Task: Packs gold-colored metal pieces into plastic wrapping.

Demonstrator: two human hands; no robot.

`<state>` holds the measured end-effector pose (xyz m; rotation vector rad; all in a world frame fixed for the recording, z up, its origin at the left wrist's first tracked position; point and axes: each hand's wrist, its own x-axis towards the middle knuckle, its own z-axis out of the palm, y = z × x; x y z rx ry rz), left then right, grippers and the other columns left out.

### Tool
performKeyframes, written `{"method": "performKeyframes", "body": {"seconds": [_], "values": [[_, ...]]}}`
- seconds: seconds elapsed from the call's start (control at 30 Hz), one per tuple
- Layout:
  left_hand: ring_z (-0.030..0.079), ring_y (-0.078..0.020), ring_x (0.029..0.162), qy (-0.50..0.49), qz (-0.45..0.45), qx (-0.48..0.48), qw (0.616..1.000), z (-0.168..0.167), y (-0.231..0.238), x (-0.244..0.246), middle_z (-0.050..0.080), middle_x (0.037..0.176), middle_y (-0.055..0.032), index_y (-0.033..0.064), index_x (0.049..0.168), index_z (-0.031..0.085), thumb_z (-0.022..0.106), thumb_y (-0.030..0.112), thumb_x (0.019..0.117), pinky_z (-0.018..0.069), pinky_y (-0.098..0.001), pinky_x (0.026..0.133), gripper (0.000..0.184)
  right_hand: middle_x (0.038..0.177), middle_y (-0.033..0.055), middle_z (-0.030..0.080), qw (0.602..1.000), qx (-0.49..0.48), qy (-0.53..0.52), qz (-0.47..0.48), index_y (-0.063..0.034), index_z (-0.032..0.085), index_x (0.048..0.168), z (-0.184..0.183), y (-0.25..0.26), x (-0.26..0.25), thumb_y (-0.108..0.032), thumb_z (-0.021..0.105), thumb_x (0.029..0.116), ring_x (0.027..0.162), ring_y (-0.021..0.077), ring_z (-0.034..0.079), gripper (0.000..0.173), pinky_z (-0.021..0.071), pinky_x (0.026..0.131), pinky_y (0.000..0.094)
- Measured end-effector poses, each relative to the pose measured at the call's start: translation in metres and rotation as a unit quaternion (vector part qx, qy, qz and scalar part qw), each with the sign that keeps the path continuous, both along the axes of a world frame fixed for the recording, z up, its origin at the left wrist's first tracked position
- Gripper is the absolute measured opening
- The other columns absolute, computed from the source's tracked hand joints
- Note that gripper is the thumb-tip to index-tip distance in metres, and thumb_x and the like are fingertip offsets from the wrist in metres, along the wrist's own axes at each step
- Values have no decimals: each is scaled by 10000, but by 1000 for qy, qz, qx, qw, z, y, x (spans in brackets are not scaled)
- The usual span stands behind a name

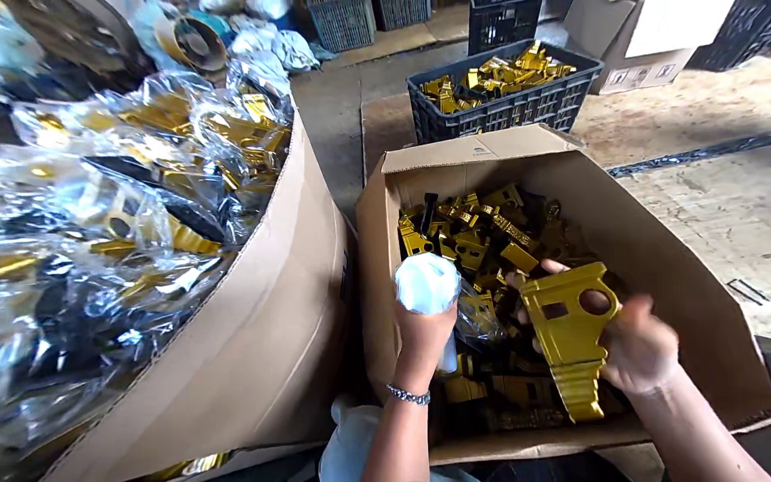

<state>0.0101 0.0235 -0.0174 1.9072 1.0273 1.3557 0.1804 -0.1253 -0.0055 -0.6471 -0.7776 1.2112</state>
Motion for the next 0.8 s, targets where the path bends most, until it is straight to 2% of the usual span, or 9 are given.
{"method": "performKeyframes", "body": {"seconds": [0.1, 0.23, 0.33, 0.4, 0.43, 0.53, 0.6, 0.7, 0.8], "values": [[694, -113, 981, -7, 6, 4, 1000, 3, 0, 2, 717, 1028, -215, -175, 1140, 630, 854, 136, 760, 530, -233, 938, 539, 1256, 146, 693, 997, -63, -39, -37, -116, 629, 1280, 5, -3, -6, -188, 824, 809, 988, 249, 730, 515, 636, 785, 364], [686, -92, 978, -34, -14, -23, 999, 3, -5, 4, 714, 1025, -206, -182, 1136, 621, 865, 117, 745, 528, -215, 932, 550, 1210, 135, 700, 985, -144, -90, -30, -57, 500, 1403, 21, 9, 4, -175, 685, 868, 903, 271, 742, 578, 647, 671, 391], [672, -88, 1018, -89, -67, -96, 989, 2, -11, 8, 698, 1076, -190, -181, 1175, 592, 841, 90, 786, 531, -221, 954, 536, 1164, 85, 700, 952, -203, -228, -8, -62, 440, 1490, 27, 29, -14, -163, 648, 939, 907, 188, 736, 598, 650, 743, 343], [647, -68, 1026, -157, -89, -224, 958, 13, -15, 9, 667, 1105, -144, -153, 1247, 533, 808, 5, 817, 535, -214, 936, 534, 1280, 95, 675, 869, -181, -434, -154, 9, 495, 1454, 13, 43, -22, -196, 685, 948, 1081, 112, 686, 578, 571, 925, 265], [654, -62, 993, -186, -90, -272, 940, 18, -14, 10, 671, 1067, -111, -122, 1233, 540, 787, -32, 825, 551, -218, 903, 485, 1323, 194, 655, 795, -158, -549, -203, 60, 527, 1425, 5, 51, -25, -176, 700, 940, 1148, 241, 681, 567, 553, 981, 378], [656, -64, 937, -205, -100, -339, 913, 23, -16, 7, 671, 1000, -82, -90, 1192, 553, 723, -72, 869, 557, -229, 869, 365, 1472, 296, 483, 648, -263, -713, -53, 45, 354, 1528, 13, 66, -43, -176, 606, 1021, 1169, 456, 638, 608, 516, 976, 564], [657, -53, 930, -142, -128, -298, 935, 15, -17, 3, 685, 986, -82, -94, 1148, 593, 742, -38, 855, 552, -224, 870, 334, 1475, 297, 469, 667, -290, -685, -39, 60, 322, 1506, 11, 75, -42, -213, 603, 1029, 1143, 434, 657, 617, 534, 963, 537], [677, -102, 1006, -46, -141, -172, 974, 1, -20, 8, 708, 1049, -163, -143, 1160, 617, 844, 99, 783, 547, -265, 937, 502, 1464, 327, 448, 772, -276, -568, -72, 82, 280, 1523, 9, 87, -27, -72, 712, 887, 1304, 414, 533, 784, 452, 1088, 476], [658, -179, 1097, -60, -61, -152, 985, 4, -9, 9, 672, 1160, -240, -192, 1267, 530, 897, 130, 734, 521, -316, 1003, 723, 1399, 219, 559, 868, -263, -422, -5, 13, 351, 1539, 20, 79, -21, -125, 828, 816, 1234, 235, 598, 877, 500, 1042, 354]]}}
